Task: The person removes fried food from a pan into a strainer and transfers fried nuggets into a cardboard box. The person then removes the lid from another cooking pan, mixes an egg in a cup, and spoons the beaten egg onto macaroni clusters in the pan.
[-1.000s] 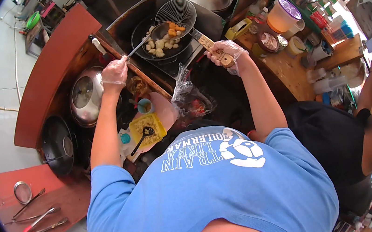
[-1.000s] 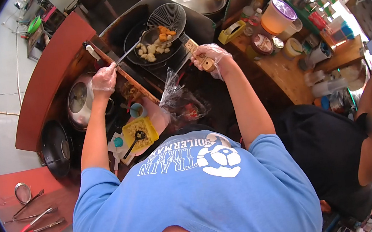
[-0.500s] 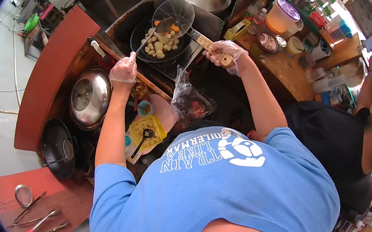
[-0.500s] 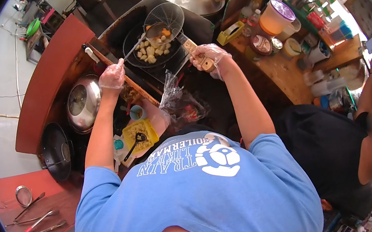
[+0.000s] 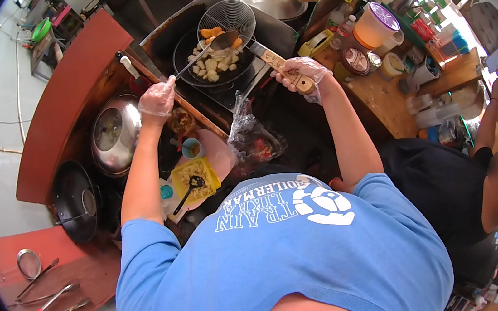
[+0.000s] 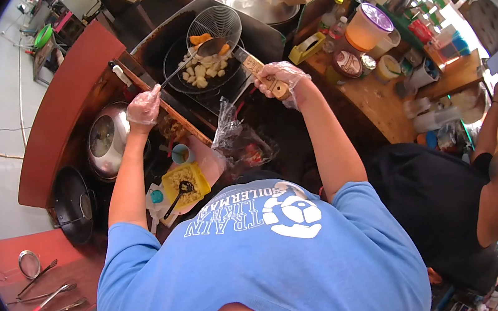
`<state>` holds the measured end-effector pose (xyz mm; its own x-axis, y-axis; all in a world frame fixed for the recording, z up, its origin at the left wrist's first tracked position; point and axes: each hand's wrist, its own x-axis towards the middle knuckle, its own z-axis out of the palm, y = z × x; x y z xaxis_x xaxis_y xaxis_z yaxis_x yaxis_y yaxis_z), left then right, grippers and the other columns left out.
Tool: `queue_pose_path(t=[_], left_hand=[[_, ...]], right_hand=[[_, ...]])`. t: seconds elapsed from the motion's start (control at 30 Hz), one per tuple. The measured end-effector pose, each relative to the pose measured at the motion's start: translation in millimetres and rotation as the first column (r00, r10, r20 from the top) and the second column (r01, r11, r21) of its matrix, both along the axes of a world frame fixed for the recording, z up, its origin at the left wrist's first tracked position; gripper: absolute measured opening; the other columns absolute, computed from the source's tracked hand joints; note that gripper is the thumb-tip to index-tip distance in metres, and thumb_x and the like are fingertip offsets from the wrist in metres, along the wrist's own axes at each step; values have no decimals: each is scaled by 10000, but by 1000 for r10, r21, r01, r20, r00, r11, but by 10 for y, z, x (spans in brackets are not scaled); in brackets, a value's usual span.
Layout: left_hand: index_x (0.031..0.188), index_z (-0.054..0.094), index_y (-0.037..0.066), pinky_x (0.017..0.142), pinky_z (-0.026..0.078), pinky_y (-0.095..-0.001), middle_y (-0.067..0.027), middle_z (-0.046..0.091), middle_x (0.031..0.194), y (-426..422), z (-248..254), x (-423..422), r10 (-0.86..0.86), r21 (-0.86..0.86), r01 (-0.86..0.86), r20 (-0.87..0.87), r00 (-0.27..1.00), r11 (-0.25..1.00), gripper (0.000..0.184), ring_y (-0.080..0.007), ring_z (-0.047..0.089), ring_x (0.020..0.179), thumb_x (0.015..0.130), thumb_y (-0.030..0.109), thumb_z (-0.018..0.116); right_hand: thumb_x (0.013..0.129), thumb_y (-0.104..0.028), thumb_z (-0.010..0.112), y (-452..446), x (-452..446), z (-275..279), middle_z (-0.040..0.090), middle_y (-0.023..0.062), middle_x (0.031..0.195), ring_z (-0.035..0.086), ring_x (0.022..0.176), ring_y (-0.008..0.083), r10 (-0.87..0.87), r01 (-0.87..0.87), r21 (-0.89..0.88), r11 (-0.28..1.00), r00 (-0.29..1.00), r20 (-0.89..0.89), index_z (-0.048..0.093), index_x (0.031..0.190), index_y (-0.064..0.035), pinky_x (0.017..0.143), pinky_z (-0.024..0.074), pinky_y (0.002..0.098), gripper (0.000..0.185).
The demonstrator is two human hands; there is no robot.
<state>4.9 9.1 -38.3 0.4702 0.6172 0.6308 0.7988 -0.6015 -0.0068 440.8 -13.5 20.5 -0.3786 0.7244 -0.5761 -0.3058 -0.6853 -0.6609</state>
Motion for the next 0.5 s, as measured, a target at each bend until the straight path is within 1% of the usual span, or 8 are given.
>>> queue_pose_path(t=[0.03, 0.07, 0.17, 0.23, 0.33, 0.37, 0.43, 0.5], left_hand=[[1166, 703, 94, 696, 563, -408, -104, 679, 816, -30, 28, -49, -36, 4, 36, 22, 999, 999, 319, -285, 670, 753, 847, 94, 706], [1141, 719, 100, 702, 562, -405, -103, 684, 825, -46, 72, -80, -69, 12, 68, 61, 996, 998, 290, -289, 672, 754, 851, 91, 711], [1143, 721, 110, 695, 558, -405, -102, 684, 825, -87, 218, -179, -49, -20, 51, 84, 995, 999, 279, -292, 669, 749, 865, 102, 708], [1148, 719, 117, 690, 555, -406, -102, 682, 828, -62, 221, -203, -14, -15, 14, 59, 998, 1000, 271, -294, 668, 749, 877, 120, 705], [1117, 711, 92, 633, 538, -397, -90, 664, 778, 51, 153, -223, 66, 67, -68, 40, 997, 995, 272, -269, 653, 712, 847, 85, 687], [1117, 711, 92, 633, 538, -397, -90, 664, 778, 83, 129, -237, 66, 67, -69, 44, 997, 995, 272, -269, 653, 712, 847, 85, 687], [1133, 704, 100, 635, 542, -392, -80, 660, 771, 117, 72, -267, 33, 80, -29, -51, 998, 996, 283, -261, 656, 716, 851, 90, 679], [1141, 700, 104, 637, 545, -389, -75, 657, 769, 90, 81, -275, 23, 71, -19, -59, 998, 997, 288, -258, 658, 720, 855, 93, 673]], right_hand=[[881, -51, 591, 17, 8, -22, 633, 147, 864, 608, 597, 189, -23, 23, -20, 1000, 1000, 15, 557, 1105, 75, 489, 524, 302, 259], [881, -51, 591, 27, 4, -37, 633, 147, 864, 608, 597, 189, -19, 19, -19, 1000, 1000, 14, 557, 1105, 75, 489, 524, 302, 259], [874, -42, 591, 20, -4, -68, 635, 151, 850, 605, 589, 193, -36, 37, -12, 999, 999, 35, 570, 1051, 68, 483, 522, 305, 210], [864, -38, 598, -1, -29, -55, 635, 153, 830, 602, 578, 199, -40, 38, 24, 999, 997, 71, 576, 985, 56, 479, 520, 309, 155], [860, -37, 605, -17, -28, -28, 635, 156, 816, 598, 568, 203, -62, 59, 28, 998, 993, 100, 574, 948, 49, 474, 515, 312, 128], [860, -37, 605, -14, -19, -25, 635, 156, 816, 598, 568, 203, -61, 59, 29, 998, 993, 104, 574, 948, 49, 474, 515, 312, 128], [859, -40, 611, -4, -4, -31, 637, 161, 824, 597, 564, 203, -50, 50, 8, 999, 996, 68, 572, 953, 50, 472, 512, 314, 135], [860, -42, 610, 3, 0, -28, 637, 163, 827, 597, 565, 201, -49, 49, -4, 999, 997, 62, 571, 957, 52, 473, 511, 314, 140]])
